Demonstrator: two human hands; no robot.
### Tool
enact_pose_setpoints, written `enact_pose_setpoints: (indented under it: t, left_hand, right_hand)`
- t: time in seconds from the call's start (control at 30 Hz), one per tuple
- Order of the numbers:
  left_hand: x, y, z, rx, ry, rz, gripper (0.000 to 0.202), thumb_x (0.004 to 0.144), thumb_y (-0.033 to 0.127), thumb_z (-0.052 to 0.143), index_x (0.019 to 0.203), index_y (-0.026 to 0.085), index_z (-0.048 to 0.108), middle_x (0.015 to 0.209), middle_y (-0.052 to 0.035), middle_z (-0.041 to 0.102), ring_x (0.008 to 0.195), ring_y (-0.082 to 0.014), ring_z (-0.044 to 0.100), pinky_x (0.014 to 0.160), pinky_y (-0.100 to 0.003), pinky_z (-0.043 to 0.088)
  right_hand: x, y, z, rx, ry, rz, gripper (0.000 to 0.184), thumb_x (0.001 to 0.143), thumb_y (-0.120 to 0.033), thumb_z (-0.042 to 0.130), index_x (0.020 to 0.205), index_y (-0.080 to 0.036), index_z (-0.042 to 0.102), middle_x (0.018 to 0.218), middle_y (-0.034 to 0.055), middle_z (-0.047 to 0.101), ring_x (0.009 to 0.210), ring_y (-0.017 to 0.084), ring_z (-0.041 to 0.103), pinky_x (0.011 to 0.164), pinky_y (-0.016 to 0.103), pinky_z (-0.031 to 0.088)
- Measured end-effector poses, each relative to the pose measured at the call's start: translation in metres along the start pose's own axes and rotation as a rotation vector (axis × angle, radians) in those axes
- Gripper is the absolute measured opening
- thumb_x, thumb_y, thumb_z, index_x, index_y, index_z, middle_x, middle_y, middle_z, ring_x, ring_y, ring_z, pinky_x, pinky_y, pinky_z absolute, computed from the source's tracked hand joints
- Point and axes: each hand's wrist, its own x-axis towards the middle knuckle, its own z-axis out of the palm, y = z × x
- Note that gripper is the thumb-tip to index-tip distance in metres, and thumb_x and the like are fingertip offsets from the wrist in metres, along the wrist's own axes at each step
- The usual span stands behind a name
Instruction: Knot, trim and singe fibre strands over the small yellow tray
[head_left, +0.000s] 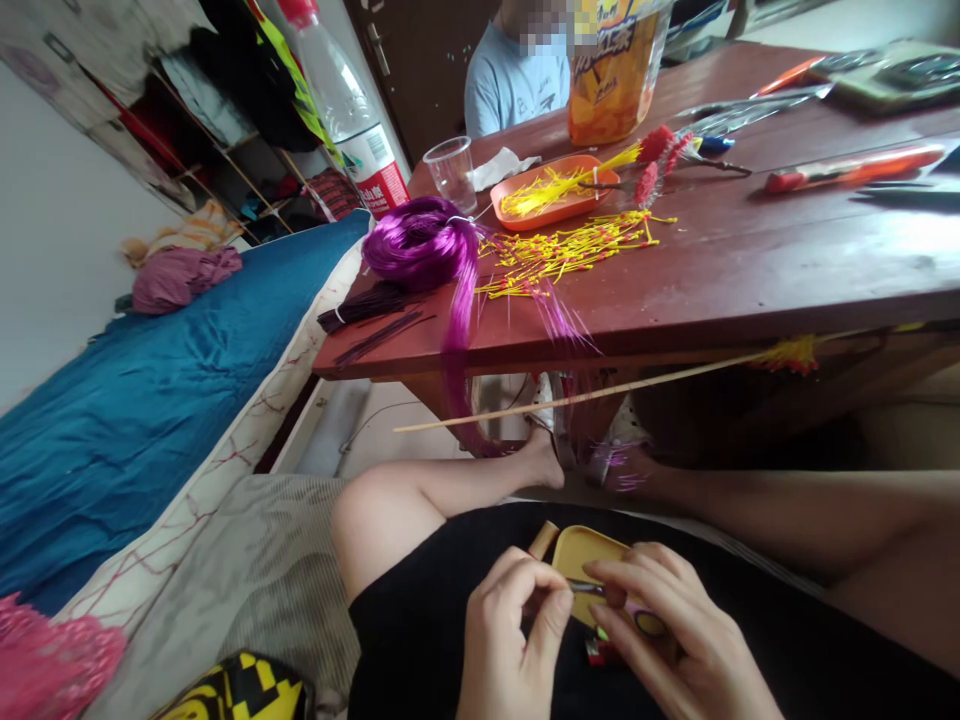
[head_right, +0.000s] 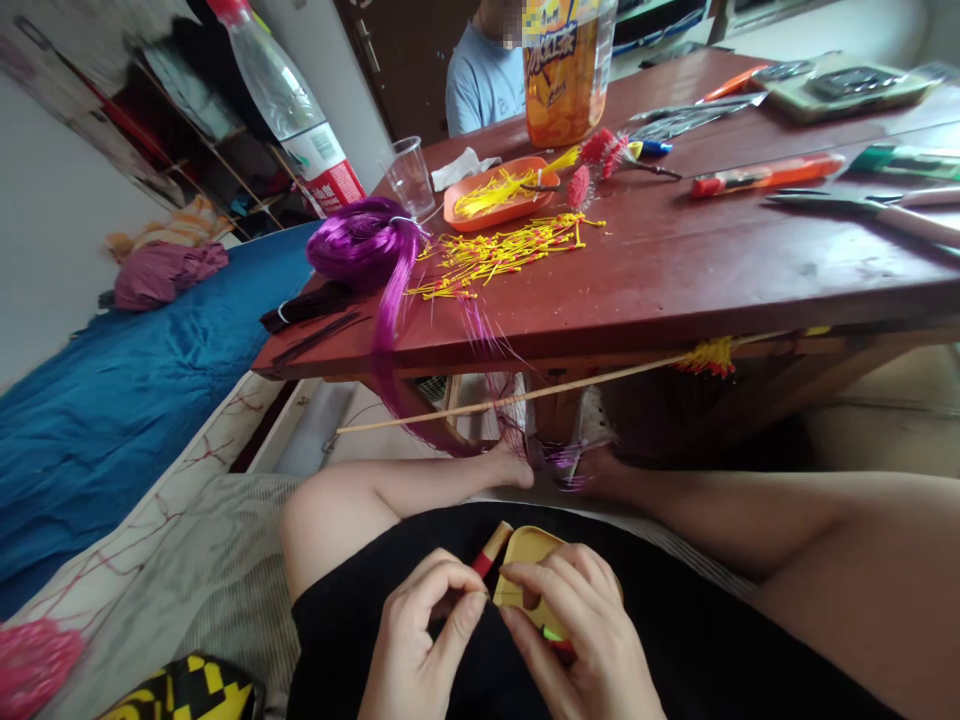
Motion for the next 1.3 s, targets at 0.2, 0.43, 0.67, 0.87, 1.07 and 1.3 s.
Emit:
enact_pose_setpoints:
  t: [0.2, 0.43, 0.67, 0.87, 1.07, 1.3]
  left_hand:
    - [0.001, 0.001, -0.008, 0.161, -0.028, 0.092, 0.016, 0.085, 0.024, 0.05, 0.073, 0.018, 0.058, 0.074, -0.0047, 0.059, 0.073, -0.0172, 0.057, 0.066, -0.026, 0.045]
    - [0.001, 0.002, -0.009, 0.266, -0.052, 0.149, 0.014, 0.084, 0.023, 0.052, 0.072, 0.019, 0.058, 0.072, -0.003, 0.062, 0.07, -0.0173, 0.058, 0.067, -0.028, 0.043]
    - [0.003, 0.007, -0.008, 0.316, -0.091, 0.176, 0.015, 0.082, 0.02, 0.054, 0.068, 0.018, 0.057, 0.067, -0.0014, 0.063, 0.065, -0.0164, 0.058, 0.064, -0.029, 0.041]
    - [0.004, 0.008, -0.008, 0.308, -0.127, 0.171, 0.014, 0.081, 0.018, 0.055, 0.066, 0.018, 0.057, 0.065, -0.0013, 0.063, 0.064, -0.0165, 0.058, 0.062, -0.028, 0.042]
    - [-0.001, 0.002, -0.006, 0.173, -0.07, 0.145, 0.009, 0.081, 0.019, 0.053, 0.089, 0.016, 0.057, 0.089, -0.0077, 0.062, 0.076, -0.0185, 0.059, 0.067, -0.028, 0.048]
    - [-0.002, 0.001, -0.002, 0.167, -0.009, 0.181, 0.007, 0.08, 0.013, 0.054, 0.076, 0.015, 0.059, 0.074, -0.005, 0.059, 0.068, -0.0161, 0.059, 0.062, -0.024, 0.048]
  right_hand:
    - [0.0, -0.001, -0.005, -0.001, -0.072, 0.018, 0.008, 0.08, -0.017, 0.055, 0.079, -0.025, 0.057, 0.063, 0.0001, 0.058, 0.065, 0.018, 0.055, 0.061, 0.029, 0.046]
    - [-0.001, 0.005, -0.006, -0.054, -0.033, -0.041, 0.012, 0.078, -0.019, 0.059, 0.088, -0.025, 0.057, 0.07, 0.0016, 0.061, 0.075, 0.021, 0.056, 0.072, 0.033, 0.046]
    - [0.003, 0.0, -0.003, -0.064, -0.08, -0.125, 0.01, 0.076, -0.017, 0.062, 0.082, -0.024, 0.06, 0.065, 0.0002, 0.062, 0.067, 0.019, 0.057, 0.072, 0.032, 0.047]
    - [0.009, -0.005, -0.004, -0.104, -0.02, -0.201, 0.014, 0.073, -0.014, 0.059, 0.08, -0.026, 0.061, 0.061, -0.0016, 0.065, 0.058, 0.019, 0.058, 0.07, 0.034, 0.047]
    - [0.009, -0.007, -0.003, -0.12, 0.062, -0.201, 0.008, 0.076, -0.014, 0.056, 0.077, -0.022, 0.058, 0.058, -0.0007, 0.059, 0.058, 0.016, 0.057, 0.064, 0.029, 0.049]
    - [0.004, -0.007, -0.002, -0.15, 0.055, -0.217, 0.008, 0.077, -0.014, 0.055, 0.075, -0.02, 0.059, 0.057, 0.0002, 0.058, 0.059, 0.017, 0.057, 0.065, 0.03, 0.049]
